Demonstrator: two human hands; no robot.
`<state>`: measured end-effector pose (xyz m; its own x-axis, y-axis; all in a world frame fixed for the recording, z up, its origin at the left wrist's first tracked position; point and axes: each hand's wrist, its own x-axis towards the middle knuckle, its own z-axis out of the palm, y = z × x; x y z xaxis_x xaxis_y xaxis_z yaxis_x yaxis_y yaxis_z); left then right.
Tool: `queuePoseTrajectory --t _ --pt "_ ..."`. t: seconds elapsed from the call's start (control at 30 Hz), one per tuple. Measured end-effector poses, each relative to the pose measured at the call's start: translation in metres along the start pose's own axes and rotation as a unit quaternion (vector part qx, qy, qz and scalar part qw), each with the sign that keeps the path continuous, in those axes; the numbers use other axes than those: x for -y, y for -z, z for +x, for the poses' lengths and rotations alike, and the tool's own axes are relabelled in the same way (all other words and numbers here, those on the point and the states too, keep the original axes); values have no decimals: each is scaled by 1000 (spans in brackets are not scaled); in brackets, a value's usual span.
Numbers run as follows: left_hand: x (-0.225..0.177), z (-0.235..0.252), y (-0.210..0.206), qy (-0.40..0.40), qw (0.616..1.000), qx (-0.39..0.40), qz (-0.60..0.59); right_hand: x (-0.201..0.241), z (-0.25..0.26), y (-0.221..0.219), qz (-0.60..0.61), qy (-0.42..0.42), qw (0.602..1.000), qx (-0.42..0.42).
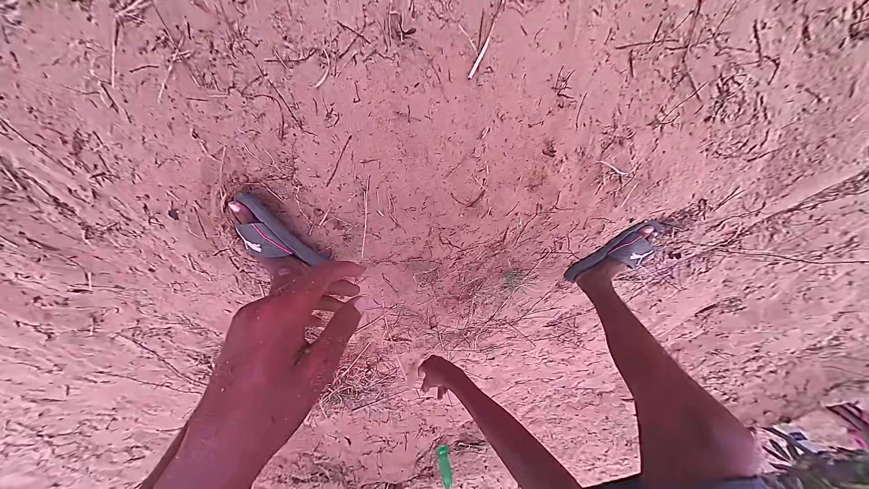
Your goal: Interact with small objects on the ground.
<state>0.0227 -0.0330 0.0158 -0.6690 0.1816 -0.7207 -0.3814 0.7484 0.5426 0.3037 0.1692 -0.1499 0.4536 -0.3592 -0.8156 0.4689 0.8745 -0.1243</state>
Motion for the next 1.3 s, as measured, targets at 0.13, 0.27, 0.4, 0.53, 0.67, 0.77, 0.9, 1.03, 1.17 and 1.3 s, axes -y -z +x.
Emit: queuePoseTrajectory --t 0.13,0.27,0.4,0.53,0.67,0.77,0.9,1.03,1.17,1.3 --pt "-4 4 -3 10 998 52 -16 -38 -65 85 152 -2 883 -444" --pt "-12 7 -7 -1 997 79 -18 -72 -83 220 124 -19 742 -659" --pt "-11 8 -17 4 998 57 4 -74 -86 280 105 -88 771 -622" --pt "-1 7 -22 -28 999 40 -9 -79 -91 287 78 -77 788 -606" --pt "-4 8 -15 -18 999 42 -13 -80 -87 231 -86 47 872 -480" --pt "-7 8 -13 -5 999 34 -18 -57 -82 160 -197 48 963 -179" --pt "-9 9 -14 5 1000 30 -6 -59 -85 160 14 -2 919 -394" --pt "-9 10 -16 4 999 48 -1 -62 -101 252 167 -81 717 -672" --pt "-9 11 -21 -7 998 55 -1 -71 -116 307 27 -156 779 -607" --pt "-8 12 -25 3 998 66 -3 -84 -116 317 14 -158 818 -553"
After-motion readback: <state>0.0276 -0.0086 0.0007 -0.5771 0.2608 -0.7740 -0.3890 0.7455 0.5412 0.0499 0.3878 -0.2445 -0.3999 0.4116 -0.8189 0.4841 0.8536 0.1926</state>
